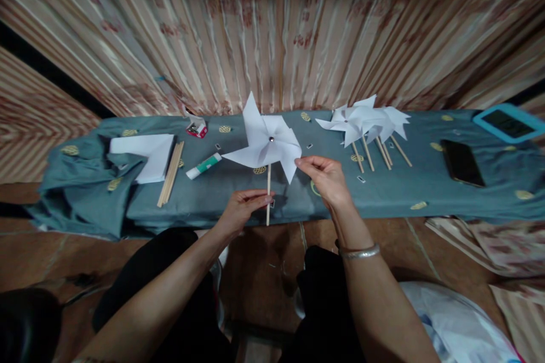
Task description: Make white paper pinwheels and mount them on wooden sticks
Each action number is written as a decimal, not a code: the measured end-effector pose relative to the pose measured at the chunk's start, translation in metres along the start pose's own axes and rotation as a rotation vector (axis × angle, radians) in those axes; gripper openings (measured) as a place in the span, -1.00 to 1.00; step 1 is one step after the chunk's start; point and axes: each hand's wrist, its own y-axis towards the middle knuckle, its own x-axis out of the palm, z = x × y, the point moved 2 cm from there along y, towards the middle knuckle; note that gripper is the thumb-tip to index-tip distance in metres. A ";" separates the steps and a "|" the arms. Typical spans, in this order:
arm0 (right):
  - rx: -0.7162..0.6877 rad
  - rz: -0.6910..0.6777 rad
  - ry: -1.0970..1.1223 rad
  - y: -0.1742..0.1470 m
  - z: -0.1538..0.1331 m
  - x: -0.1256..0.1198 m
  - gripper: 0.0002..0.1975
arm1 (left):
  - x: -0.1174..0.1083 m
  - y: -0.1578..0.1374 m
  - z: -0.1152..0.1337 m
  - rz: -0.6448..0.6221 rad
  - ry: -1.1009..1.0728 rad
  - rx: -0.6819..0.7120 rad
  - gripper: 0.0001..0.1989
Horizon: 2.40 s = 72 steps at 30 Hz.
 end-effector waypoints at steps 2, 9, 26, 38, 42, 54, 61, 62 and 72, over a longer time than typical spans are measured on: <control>0.004 -0.005 0.007 -0.002 -0.001 0.001 -0.74 | 0.000 0.001 -0.001 0.001 -0.001 0.002 -0.67; 0.013 -0.026 -0.005 -0.004 -0.002 0.002 -0.71 | 0.000 0.001 -0.001 -0.003 0.014 0.010 -0.67; 0.065 -0.135 -0.020 -0.015 -0.005 0.012 -0.61 | 0.001 0.001 0.000 -0.009 0.030 0.025 -0.68; 0.067 -0.212 -0.069 -0.020 -0.007 0.020 -0.59 | 0.002 0.001 -0.001 0.002 0.029 0.021 -0.63; 0.071 -0.231 -0.083 -0.020 -0.004 0.023 -0.58 | 0.003 0.001 -0.001 0.003 0.018 0.012 -0.60; 0.097 -0.249 -0.089 -0.019 0.007 0.028 -0.61 | 0.005 0.000 -0.002 -0.019 0.054 0.024 -0.63; 0.054 -0.261 -0.176 -0.019 0.007 0.029 -0.62 | 0.006 0.000 -0.001 -0.023 0.064 0.034 -0.66; 0.050 -0.264 -0.182 -0.019 0.007 0.029 -0.63 | 0.006 0.000 -0.001 -0.023 0.058 0.031 -0.65; -0.014 -0.267 -0.298 -0.023 0.004 0.030 -0.63 | 0.008 0.001 -0.002 -0.014 0.016 0.031 -0.64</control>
